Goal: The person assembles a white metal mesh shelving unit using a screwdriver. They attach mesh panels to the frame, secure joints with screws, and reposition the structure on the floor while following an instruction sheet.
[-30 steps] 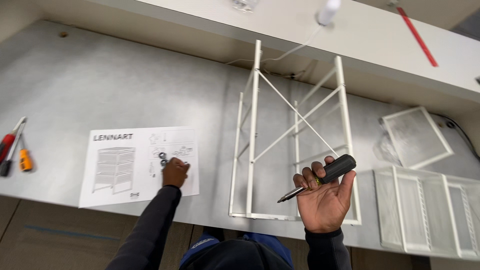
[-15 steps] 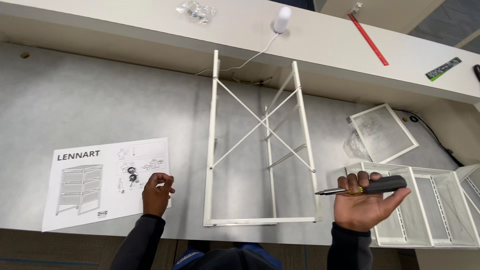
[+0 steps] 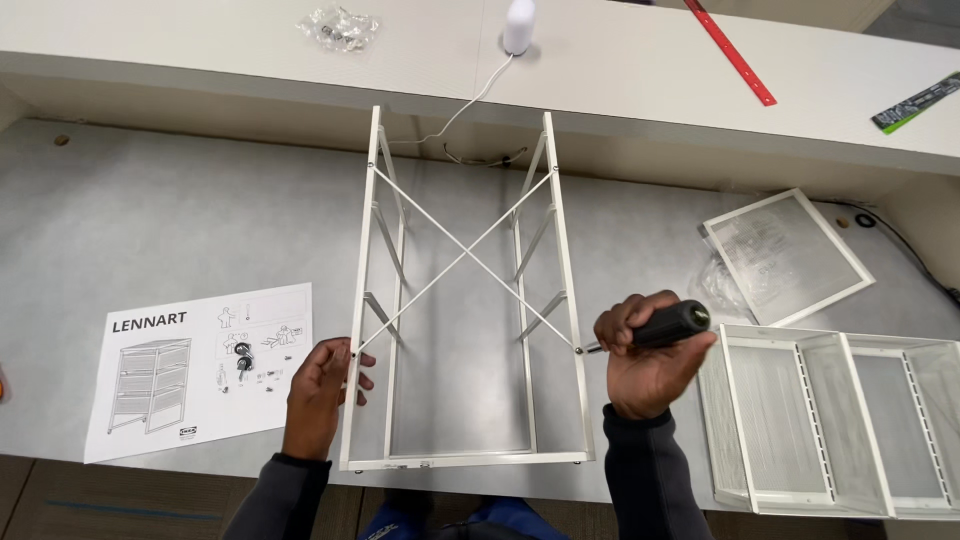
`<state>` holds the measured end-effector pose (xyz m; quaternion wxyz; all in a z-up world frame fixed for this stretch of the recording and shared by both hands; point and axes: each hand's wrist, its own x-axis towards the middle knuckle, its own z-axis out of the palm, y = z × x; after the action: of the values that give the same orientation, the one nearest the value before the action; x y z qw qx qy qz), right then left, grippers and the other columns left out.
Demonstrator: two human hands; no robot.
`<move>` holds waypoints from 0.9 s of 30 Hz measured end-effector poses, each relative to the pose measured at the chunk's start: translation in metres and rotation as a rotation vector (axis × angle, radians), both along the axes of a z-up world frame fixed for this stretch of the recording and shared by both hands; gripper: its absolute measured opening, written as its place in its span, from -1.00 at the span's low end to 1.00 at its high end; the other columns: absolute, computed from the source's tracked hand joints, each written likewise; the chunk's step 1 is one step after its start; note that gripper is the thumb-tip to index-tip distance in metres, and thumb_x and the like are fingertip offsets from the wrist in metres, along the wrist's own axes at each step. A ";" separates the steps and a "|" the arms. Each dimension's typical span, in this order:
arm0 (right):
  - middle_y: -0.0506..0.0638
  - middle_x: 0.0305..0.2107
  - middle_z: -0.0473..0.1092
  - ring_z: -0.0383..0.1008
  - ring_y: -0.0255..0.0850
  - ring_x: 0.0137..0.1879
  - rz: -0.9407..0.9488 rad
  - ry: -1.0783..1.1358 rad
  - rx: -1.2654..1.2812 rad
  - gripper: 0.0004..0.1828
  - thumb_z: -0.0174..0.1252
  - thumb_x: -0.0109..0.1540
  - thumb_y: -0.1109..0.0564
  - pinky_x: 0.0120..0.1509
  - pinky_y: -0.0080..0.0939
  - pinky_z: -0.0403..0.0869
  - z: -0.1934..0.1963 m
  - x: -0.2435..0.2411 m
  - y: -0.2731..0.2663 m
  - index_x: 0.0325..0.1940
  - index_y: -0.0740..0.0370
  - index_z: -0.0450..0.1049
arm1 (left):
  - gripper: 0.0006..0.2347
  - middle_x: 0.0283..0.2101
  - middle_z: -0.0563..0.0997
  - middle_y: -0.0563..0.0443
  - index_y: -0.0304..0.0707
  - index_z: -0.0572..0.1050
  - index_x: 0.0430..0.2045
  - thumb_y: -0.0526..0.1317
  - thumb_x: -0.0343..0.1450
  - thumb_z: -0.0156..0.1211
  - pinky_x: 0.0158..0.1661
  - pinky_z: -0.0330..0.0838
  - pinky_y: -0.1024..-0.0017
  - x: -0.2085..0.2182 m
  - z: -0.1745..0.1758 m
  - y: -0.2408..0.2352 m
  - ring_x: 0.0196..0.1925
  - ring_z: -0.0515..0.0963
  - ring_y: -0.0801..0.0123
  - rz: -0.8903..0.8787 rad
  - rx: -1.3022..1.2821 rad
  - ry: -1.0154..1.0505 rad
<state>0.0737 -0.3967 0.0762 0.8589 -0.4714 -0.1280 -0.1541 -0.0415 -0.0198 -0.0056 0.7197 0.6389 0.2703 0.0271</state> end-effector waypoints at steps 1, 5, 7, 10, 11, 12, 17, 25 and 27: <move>-0.09 -0.58 0.23 0.11 -0.32 -0.52 -0.001 0.002 0.008 -0.23 0.01 0.45 -0.67 -0.37 -0.23 0.16 -0.002 0.006 -0.003 -0.23 0.07 0.42 | -0.69 -0.05 0.81 -0.32 -0.38 0.60 0.13 -0.06 0.73 0.10 -0.34 0.53 0.21 0.001 0.002 -0.001 -0.30 0.67 0.09 -0.001 0.008 0.002; -0.11 -0.60 0.23 0.09 -0.33 -0.54 0.070 0.010 -0.011 -0.20 0.08 0.42 -0.71 -0.36 -0.24 0.12 -0.013 0.021 -0.007 -0.26 0.08 0.43 | -0.60 0.01 0.82 -0.25 -0.25 0.60 0.33 -0.10 0.60 0.30 -0.32 0.62 0.26 -0.006 0.017 -0.007 -0.33 0.74 0.14 -0.130 0.075 0.129; -0.11 -0.61 0.23 0.09 -0.33 -0.54 0.098 0.029 -0.003 -0.19 0.09 0.41 -0.71 -0.36 -0.25 0.11 -0.015 0.019 -0.008 -0.26 0.08 0.43 | -0.59 0.00 0.82 -0.26 -0.23 0.59 0.35 -0.11 0.59 0.30 -0.31 0.64 0.23 -0.012 0.022 -0.011 -0.36 0.75 0.10 -0.123 0.063 0.178; -0.13 -0.61 0.23 0.11 -0.37 -0.54 0.134 0.021 0.017 -0.20 0.09 0.41 -0.72 -0.37 -0.28 0.14 -0.014 0.021 -0.009 -0.26 0.07 0.44 | -0.65 -0.03 0.80 -0.18 -0.21 0.61 0.30 -0.13 0.62 0.28 -0.29 0.62 0.29 -0.010 0.019 -0.012 -0.37 0.73 0.19 -0.119 0.143 0.160; -0.13 -0.61 0.22 0.09 -0.37 -0.55 0.141 0.017 0.021 -0.20 0.08 0.41 -0.71 -0.37 -0.28 0.12 -0.013 0.021 -0.009 -0.25 0.07 0.43 | -0.64 -0.04 0.81 -0.15 -0.20 0.63 0.29 -0.10 0.61 0.29 -0.29 0.61 0.30 -0.011 0.019 -0.012 -0.37 0.73 0.20 -0.111 0.163 0.158; -0.13 -0.61 0.21 0.07 -0.37 -0.55 0.145 0.015 0.023 -0.20 0.06 0.42 -0.71 -0.38 -0.28 0.10 -0.012 0.020 -0.011 -0.25 0.07 0.43 | -0.63 -0.05 0.81 -0.13 -0.18 0.66 0.28 -0.07 0.60 0.29 -0.28 0.60 0.32 -0.010 0.018 -0.012 -0.37 0.74 0.22 -0.107 0.183 0.157; -0.14 -0.62 0.21 0.08 -0.35 -0.55 0.162 0.015 0.006 -0.18 0.05 0.41 -0.73 -0.38 -0.25 0.12 -0.017 0.022 -0.012 -0.26 0.06 0.43 | -0.67 -0.07 0.78 -0.10 -0.26 0.70 0.23 -0.07 0.67 0.21 -0.28 0.55 0.34 -0.011 0.010 -0.011 -0.37 0.69 0.24 -0.074 0.208 0.119; -0.13 -0.62 0.21 0.06 -0.35 -0.55 0.228 0.003 -0.007 -0.15 0.02 0.41 -0.76 -0.38 -0.26 0.11 -0.020 0.024 -0.008 -0.25 0.07 0.43 | -0.63 -0.12 0.80 -0.08 -0.25 0.73 0.16 0.02 0.69 0.13 -0.25 0.53 0.36 -0.012 0.014 -0.011 -0.34 0.71 0.27 -0.067 0.258 0.098; -0.11 -0.61 0.23 0.06 -0.35 -0.54 0.253 0.016 -0.022 -0.12 0.03 0.39 -0.79 -0.38 -0.26 0.08 -0.019 0.023 -0.007 -0.24 0.08 0.45 | -0.63 -0.14 0.81 -0.03 -0.19 0.74 0.13 0.03 0.71 0.08 -0.23 0.55 0.34 -0.012 0.019 -0.013 -0.34 0.72 0.31 -0.084 0.346 0.137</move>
<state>0.0971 -0.4039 0.0569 0.8672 -0.4622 -0.1814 -0.0391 -0.0536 -0.0323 0.0131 0.5795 0.7643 0.2830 -0.0003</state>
